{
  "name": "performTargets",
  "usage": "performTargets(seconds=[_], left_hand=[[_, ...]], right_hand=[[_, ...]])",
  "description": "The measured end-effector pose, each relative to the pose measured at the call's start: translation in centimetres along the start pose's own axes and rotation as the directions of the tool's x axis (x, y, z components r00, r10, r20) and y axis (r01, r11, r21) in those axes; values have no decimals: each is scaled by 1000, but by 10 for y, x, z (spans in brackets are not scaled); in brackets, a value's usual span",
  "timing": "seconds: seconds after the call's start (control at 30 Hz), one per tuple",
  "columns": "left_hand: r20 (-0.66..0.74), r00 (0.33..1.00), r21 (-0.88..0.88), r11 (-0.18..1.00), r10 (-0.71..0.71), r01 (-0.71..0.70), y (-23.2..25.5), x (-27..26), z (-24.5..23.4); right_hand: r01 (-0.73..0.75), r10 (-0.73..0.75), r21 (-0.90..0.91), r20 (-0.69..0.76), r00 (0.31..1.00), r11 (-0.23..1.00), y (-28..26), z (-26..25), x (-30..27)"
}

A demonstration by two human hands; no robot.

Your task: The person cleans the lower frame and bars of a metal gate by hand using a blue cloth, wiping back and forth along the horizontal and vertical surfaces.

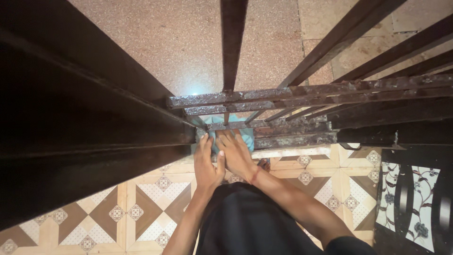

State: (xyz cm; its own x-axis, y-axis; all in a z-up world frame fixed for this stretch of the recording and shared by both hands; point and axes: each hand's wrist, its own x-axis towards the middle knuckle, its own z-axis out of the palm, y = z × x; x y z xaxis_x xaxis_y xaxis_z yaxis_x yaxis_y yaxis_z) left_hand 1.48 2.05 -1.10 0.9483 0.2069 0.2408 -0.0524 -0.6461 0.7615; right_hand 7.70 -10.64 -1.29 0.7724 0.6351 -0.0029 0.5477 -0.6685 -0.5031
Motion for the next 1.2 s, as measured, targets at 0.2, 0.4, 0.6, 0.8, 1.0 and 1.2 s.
performTargets(seconds=[0.2,0.4,0.6,0.8,1.0,1.2], left_hand=[[-17,1000,-13,1000,-7,7,-3,-1,-1],[0,998,-60,996,-60,60,0,-3,-4],[5,996,-43,995,-87,87,-3,-6,-2],[17,998,-37,997,-64,65,0,-10,-2],[22,1000,1,1000,-17,17,4,-9,5],[52,998,44,999,-18,16,6,-16,5]], right_hand=[[134,-164,-152,-207,964,979,-6,-12,-8],[-5,3,-78,-33,999,997,-14,-16,35],[-64,71,-71,104,992,995,-4,-8,38],[52,-65,-166,-75,995,985,7,-17,19],[-29,14,-124,-121,993,992,45,-47,-15],[-188,183,-100,-59,981,977,33,-45,-14]])
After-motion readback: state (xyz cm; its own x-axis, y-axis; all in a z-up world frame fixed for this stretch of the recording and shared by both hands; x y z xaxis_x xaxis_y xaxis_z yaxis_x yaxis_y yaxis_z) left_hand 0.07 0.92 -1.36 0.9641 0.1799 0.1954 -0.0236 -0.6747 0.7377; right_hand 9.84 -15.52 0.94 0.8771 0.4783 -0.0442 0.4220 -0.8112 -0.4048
